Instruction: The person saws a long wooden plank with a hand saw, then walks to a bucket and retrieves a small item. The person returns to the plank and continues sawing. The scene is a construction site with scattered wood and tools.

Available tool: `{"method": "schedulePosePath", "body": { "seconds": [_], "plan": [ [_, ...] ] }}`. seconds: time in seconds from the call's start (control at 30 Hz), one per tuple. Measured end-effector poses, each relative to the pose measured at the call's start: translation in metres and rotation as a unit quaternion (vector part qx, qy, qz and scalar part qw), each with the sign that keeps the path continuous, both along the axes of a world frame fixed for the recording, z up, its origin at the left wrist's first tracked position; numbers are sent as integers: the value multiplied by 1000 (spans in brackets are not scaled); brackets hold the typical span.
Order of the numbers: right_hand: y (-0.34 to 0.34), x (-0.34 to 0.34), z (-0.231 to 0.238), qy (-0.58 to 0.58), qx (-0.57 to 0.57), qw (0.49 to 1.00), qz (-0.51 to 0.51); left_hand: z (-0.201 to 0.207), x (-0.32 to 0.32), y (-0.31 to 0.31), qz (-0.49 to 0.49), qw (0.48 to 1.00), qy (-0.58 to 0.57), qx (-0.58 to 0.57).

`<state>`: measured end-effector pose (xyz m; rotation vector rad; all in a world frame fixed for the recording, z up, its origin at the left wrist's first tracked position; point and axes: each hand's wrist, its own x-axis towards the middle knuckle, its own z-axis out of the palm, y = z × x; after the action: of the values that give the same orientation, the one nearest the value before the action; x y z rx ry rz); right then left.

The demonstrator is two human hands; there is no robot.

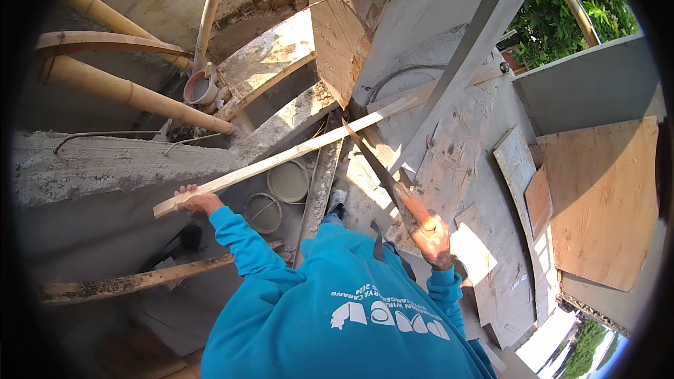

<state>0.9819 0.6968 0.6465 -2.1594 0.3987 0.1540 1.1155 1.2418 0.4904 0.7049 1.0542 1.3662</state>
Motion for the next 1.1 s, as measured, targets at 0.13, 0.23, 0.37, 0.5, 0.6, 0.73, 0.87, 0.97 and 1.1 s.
{"method": "schedulePosePath", "body": {
  "seconds": [0.13, 0.23, 0.37, 0.5, 0.6, 0.73, 0.87, 0.97, 1.1],
  "plan": [
    [-12, -29, -31, 21, 67, 996, 48, 60, -28, 2, -22, 996, 52, 63],
    [-23, -54, -47, -34, 89, 988, 124, 103, -51, 1, -33, 992, 66, 105],
    [-47, -96, -59, -34, 194, 977, 81, 154, -80, -10, -49, 985, 77, 148],
    [-89, -139, -30, 140, 276, 950, 31, 179, -123, -12, -63, 972, 104, 201],
    [-128, -196, -59, 4, 278, 960, 16, 171, -145, 21, -116, 966, 76, 217],
    [-185, -261, -42, 80, 340, 936, -48, 184, -143, -75, -148, 966, 91, 193],
    [-235, -343, -44, 87, 344, 926, -132, 155, -125, -167, -238, 947, 83, 201],
    [-258, -405, -55, 67, 359, 906, -213, 131, -109, -271, -322, 924, 67, 196],
    [-279, -450, -25, 49, 309, 899, -307, 104, -89, -396, -461, 859, 19, 222]
  ]
}}
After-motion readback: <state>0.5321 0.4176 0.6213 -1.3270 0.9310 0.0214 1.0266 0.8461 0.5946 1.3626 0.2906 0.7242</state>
